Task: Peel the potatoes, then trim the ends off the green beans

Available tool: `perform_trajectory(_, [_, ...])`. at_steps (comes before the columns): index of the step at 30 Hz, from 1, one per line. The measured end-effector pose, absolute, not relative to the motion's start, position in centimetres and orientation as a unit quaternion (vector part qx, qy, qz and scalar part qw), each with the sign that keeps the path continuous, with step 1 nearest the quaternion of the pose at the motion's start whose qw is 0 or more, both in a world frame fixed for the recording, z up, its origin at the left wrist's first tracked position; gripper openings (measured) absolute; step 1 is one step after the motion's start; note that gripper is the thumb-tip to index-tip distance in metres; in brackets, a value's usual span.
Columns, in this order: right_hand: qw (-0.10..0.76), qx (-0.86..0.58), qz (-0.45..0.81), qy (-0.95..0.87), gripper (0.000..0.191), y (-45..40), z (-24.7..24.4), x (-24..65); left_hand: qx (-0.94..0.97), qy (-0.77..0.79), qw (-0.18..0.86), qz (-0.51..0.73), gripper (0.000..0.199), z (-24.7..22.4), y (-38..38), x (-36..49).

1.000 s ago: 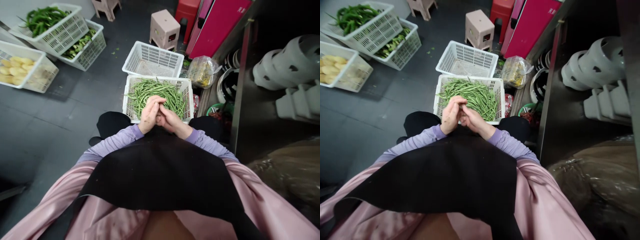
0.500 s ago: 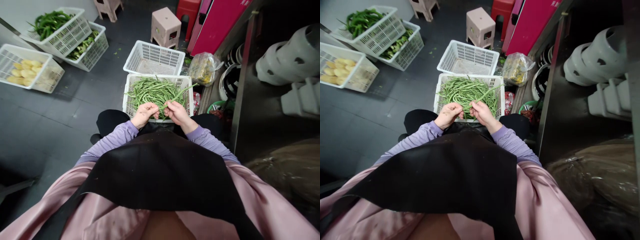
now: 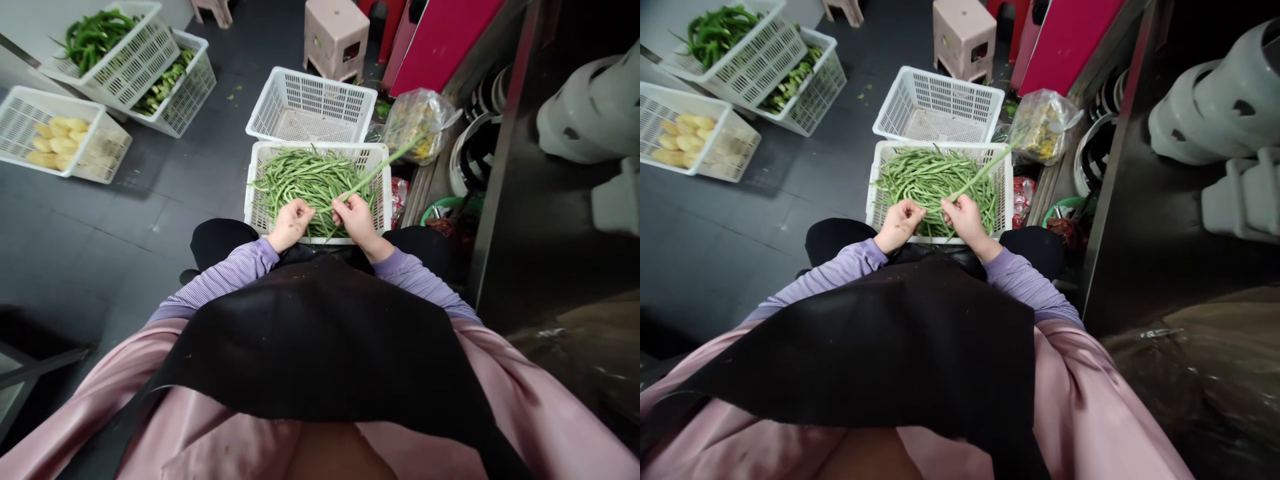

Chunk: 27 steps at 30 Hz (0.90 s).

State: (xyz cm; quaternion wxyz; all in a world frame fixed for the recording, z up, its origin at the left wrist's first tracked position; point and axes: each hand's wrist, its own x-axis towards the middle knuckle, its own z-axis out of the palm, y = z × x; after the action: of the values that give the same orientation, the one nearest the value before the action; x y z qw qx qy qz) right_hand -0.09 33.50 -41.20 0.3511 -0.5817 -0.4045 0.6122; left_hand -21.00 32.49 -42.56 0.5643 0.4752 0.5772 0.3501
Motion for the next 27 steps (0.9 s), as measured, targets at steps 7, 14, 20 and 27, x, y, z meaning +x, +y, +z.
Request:
perform_trajectory(7, [0.252,-0.596,0.439,-0.623,0.044,32.7,-43.1,-0.6,0.718,0.621,0.297,0.102,0.015,-43.4,31.7,-20.2])
perform_trajectory(14, [0.247,-0.547,0.58,-0.55,0.032,34.5,-42.1,1.2,0.609,0.686,0.385,0.104,0.022,-42.7,35.8,-24.1])
perform_trajectory(20, [0.208,-0.413,0.794,-0.395,0.046,33.7,-41.2,1.2,0.315,0.557,0.696,0.325,0.04,-39.1,39.8,-22.0])
perform_trajectory(27, [0.238,-0.427,0.81,-0.323,0.061,33.9,-40.6,1.7,0.271,0.576,0.677,0.371,0.066,-38.9,38.2,-20.6])
